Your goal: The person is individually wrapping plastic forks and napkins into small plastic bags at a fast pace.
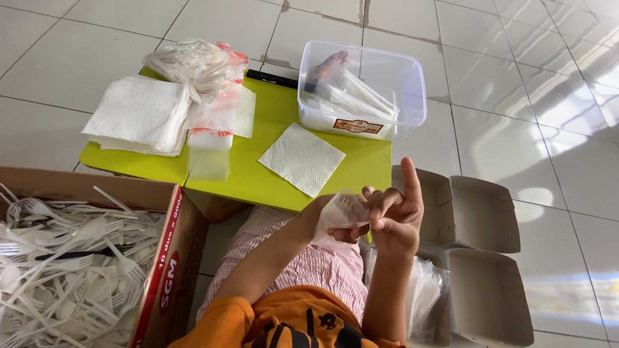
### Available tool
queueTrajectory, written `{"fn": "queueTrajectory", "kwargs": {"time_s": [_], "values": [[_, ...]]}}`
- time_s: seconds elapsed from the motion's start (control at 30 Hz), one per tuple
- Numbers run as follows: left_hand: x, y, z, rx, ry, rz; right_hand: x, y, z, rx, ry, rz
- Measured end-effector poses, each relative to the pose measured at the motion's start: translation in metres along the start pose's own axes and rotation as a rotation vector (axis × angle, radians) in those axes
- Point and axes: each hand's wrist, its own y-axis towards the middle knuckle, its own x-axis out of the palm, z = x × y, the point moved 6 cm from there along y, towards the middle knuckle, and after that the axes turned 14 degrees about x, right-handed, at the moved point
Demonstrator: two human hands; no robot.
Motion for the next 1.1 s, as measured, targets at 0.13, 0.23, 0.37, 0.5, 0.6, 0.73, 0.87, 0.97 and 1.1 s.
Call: {"fn": "queueTrajectory", "kwargs": {"time_s": [0.13, 0.23, 0.37, 0.5, 0.6, 0.73, 0.87, 0.97, 1.1], "values": [[-0.015, 0.026, 0.005, -0.006, -0.016, 0.025, -0.012, -0.002, 0.002, 0.011, 0.054, -0.039], [-0.022, 0.035, -0.004, -0.02, -0.037, 0.054, -0.033, -0.011, 0.001, 0.037, 0.108, -0.123], [-0.022, 0.037, -0.052, -0.073, -0.102, 0.084, -0.042, -0.044, -0.013, 0.207, -0.13, -0.164], [-0.01, 0.036, -0.141, -0.205, -0.229, 0.095, -0.06, -0.093, -0.034, 0.221, -0.342, -0.003], [-0.007, 0.03, -0.193, -0.335, -0.357, 0.093, -0.083, -0.14, -0.058, 0.268, -0.428, 0.078], [0.01, 0.044, -0.199, -0.357, -0.127, 0.072, -0.106, -0.178, -0.095, 0.261, -0.504, 0.234], [-0.053, 0.001, -0.232, -0.52, 0.383, 0.374, -0.134, -0.215, -0.104, 0.415, -0.538, 0.441], [-0.051, -0.008, -0.224, -0.697, 0.396, 0.539, -0.157, -0.236, -0.099, 0.437, -0.531, 0.549], [-0.025, 0.002, -0.213, -0.848, 0.399, 0.471, -0.176, -0.253, -0.093, 0.56, -0.629, 0.636]]}}
